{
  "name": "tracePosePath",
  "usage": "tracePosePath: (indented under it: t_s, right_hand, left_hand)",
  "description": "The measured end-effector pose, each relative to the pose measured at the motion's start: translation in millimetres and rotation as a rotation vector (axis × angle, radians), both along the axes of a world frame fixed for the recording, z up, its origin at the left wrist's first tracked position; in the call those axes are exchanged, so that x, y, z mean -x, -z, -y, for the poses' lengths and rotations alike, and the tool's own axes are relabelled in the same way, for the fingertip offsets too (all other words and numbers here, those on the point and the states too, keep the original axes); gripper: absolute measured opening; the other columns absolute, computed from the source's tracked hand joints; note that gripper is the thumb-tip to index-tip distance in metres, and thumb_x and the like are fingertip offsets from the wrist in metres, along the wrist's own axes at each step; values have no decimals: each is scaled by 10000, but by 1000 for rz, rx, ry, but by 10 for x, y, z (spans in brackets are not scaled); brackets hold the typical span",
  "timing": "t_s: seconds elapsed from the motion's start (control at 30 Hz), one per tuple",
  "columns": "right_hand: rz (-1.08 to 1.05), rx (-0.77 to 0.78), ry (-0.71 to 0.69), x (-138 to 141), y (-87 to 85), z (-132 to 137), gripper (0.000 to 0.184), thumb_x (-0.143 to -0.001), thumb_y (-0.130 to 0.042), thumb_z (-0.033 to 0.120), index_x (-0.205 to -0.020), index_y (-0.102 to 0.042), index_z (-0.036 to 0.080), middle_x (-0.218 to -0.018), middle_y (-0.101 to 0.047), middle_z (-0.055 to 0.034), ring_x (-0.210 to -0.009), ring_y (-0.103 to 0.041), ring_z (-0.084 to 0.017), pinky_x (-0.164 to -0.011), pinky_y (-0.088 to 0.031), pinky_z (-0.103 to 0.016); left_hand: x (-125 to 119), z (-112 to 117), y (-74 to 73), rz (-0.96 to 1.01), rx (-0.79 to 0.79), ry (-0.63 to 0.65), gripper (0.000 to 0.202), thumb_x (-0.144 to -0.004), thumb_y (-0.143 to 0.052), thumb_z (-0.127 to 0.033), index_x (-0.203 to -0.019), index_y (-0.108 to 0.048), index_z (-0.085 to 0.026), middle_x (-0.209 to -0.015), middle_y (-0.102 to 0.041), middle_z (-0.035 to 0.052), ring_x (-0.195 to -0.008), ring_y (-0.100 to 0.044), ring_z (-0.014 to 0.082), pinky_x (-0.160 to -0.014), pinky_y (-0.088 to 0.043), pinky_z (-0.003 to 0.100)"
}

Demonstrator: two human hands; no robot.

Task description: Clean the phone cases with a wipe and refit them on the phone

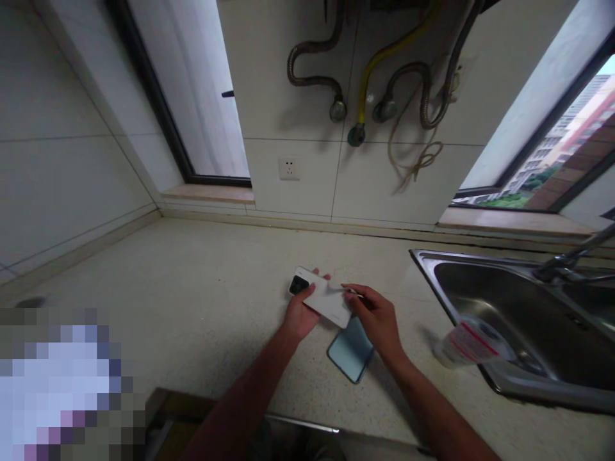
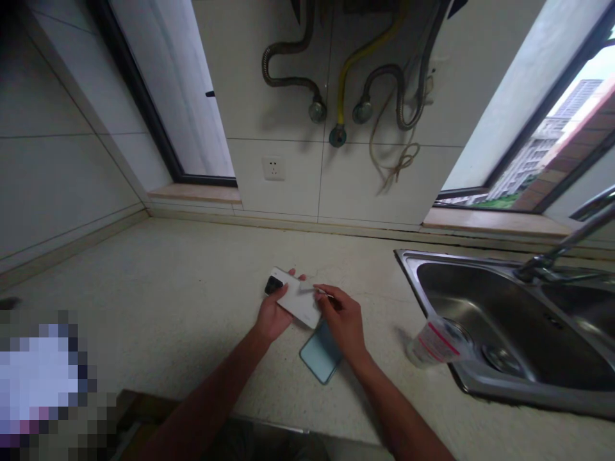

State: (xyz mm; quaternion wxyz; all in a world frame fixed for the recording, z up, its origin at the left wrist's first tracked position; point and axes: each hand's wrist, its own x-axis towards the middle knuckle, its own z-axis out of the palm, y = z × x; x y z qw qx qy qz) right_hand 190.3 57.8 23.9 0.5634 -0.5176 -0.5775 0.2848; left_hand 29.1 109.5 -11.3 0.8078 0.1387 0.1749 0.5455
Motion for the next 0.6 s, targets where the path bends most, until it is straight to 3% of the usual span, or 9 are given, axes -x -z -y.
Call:
tracePosePath:
  t_s: [0.13,0.33,0.43,0.6]
  right_hand:
    - [120,105,-56,-24,68,-42,262,-836,-615,335,-984,-782,197,-887,-791,-76,-731,-724,-233,-640,-562,-328]
    - [552,-82,-50,-62,106,-38,263,-849,-556,201,-988,-776,245,-929,-786,-68,-824,-721,-248,-761,-543,-358]
    - [546,-162,-11,-94,69,-65,256,-889,-534,215,-997,-765,234,-916,-758,-73,-851,-690,-229,-771,-528,-340]
    - [377,-188,141,-143,-12,-117,232,-929,-564,334,-924,-752,198,-772,-656,-44,-689,-616,-174,-625,-490,-288]
  left_hand:
    - [75,9,-54,72,-13,24,442,-888,-547,-232,-1326,-555,-183,-1288,-640,152,-1260,-555,303,-1088,-346,505]
    - [73,37,-91,102,-17,214,598,-918,-467,-563,-1312,-569,-126,-1309,-614,208,-1276,-525,379,-1077,-320,549]
    - [49,74,-104,112,-52,342,742,-895,-392,-690,-1311,-574,-102,-1275,-630,218,-1241,-545,391,-1067,-323,542]
    - [-3,179,-104,73,-81,584,826,-887,-307,-743,-1307,-573,-84,-1181,-670,226,-1153,-593,395,-1024,-342,553]
